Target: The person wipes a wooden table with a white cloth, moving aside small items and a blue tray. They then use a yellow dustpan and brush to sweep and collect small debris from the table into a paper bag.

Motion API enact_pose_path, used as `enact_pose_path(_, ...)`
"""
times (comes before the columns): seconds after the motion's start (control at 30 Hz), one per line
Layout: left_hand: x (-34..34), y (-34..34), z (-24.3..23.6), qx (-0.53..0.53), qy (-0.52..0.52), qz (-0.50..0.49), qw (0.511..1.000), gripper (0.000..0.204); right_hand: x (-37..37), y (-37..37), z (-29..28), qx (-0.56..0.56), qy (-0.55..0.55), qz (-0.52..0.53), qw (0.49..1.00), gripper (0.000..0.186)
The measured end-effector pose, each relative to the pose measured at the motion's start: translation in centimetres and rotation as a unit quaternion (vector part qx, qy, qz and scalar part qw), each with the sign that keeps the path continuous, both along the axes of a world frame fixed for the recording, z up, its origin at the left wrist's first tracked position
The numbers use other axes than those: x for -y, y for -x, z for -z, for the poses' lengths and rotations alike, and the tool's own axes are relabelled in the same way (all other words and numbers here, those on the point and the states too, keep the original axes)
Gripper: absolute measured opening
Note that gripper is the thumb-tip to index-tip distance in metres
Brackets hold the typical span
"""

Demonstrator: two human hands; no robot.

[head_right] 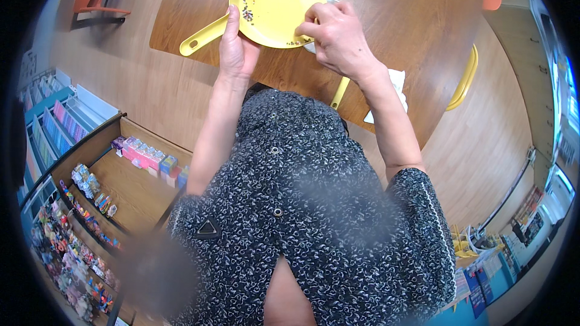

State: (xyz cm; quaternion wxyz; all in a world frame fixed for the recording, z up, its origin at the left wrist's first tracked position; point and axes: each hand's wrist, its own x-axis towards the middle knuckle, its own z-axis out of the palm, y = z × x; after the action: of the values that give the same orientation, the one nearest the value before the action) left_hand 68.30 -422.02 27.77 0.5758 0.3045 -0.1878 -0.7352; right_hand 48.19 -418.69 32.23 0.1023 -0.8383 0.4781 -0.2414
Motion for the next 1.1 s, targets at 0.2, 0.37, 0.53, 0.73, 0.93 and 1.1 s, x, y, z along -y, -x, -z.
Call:
enact_pose_path(0.2, 0.1, 0.5, -0.2, 0.011, 0.005, -0.005, 1.0, 0.039, 0.1, -1.5, 0.5, 0.004, -0.047, -0.04, 0.998, 0.027)
enact_pose_path(0.37, 0.1, 0.7, -0.2, 0.015, -0.013, -0.015, 1.0, 0.036, 0.2, -1.0, 0.5, -0.015, -0.069, -0.032, 0.997, 0.024)
enact_pose_path(0.53, 0.2, 0.5, 0.4, 0.014, -0.019, -0.015, 1.0, 0.036, 0.1, 0.9, 0.6, -0.052, -0.069, -0.011, 0.996, 0.019)
enact_pose_path(0.73, 0.0, 0.2, 0.9, 0.027, -0.017, -0.022, 0.999, 0.036, -0.1, 1.8, 0.7, -0.05, -0.054, 0.043, 0.996, 0.024)
enact_pose_path(0.93, 0.0, 0.1, 0.5, 0.021, -0.022, -0.023, 0.999, 0.035, 0.2, 0.4, 0.9, -0.024, -0.037, -0.001, 0.999, 0.022)
enact_pose_path(1.1, 0.1, 0.0, 0.8, 0.022, -0.013, -0.028, 0.999, 0.035, 0.2, 1.2, 1.0, -0.048, -0.044, 0.0, 0.998, 0.02)
